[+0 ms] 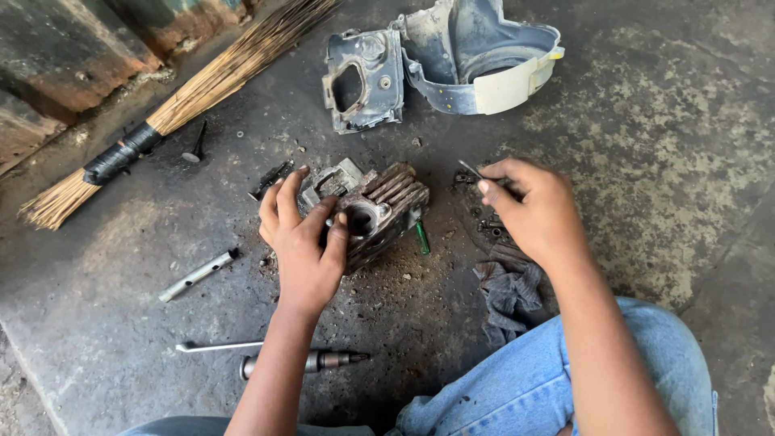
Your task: The person scrubs a metal engine cylinder head with a green-handled screwdriver and a white abrasive block. They rotate the part to clean different sides and crevices, removing grime and residue from the surface.
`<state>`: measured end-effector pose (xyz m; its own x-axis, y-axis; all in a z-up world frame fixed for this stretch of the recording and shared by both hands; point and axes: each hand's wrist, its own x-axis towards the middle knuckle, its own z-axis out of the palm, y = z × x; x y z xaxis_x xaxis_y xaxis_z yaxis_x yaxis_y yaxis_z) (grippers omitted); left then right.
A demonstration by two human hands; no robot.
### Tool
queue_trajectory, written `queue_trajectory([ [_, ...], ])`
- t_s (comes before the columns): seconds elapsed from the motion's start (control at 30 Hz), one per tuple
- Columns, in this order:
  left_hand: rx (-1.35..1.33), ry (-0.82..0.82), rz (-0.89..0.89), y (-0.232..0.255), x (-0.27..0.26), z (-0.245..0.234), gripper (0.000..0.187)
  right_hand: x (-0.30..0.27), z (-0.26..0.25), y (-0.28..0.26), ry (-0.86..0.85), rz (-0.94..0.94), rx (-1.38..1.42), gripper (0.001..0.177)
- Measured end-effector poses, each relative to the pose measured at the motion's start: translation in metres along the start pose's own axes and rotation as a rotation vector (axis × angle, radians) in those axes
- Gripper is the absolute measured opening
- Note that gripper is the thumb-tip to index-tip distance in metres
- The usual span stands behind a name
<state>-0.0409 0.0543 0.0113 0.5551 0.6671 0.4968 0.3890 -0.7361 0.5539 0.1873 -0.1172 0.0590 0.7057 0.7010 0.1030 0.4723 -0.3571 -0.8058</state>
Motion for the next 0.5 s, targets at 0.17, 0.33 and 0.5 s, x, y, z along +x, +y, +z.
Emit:
queue_trajectory([
  [0.17, -0.026, -0.024, -0.029, 0.003, 0.000, -0.003, 0.033, -0.008, -0.003, -0.024, -0.015, -0.097, -0.171, 0.021],
  [0.33, -0.029, -0.005, -0.023, 0.000, -0.001, -0.001, 0.033, -0.013, 0.001, -0.036, -0.040, -0.278, -0.148, 0.021],
  [0.5, -0.025, 0.019, -0.009, -0.003, -0.007, 0.005, 0.032, -0.019, 0.008, -0.049, -0.095, -0.330, -0.160, 0.020],
])
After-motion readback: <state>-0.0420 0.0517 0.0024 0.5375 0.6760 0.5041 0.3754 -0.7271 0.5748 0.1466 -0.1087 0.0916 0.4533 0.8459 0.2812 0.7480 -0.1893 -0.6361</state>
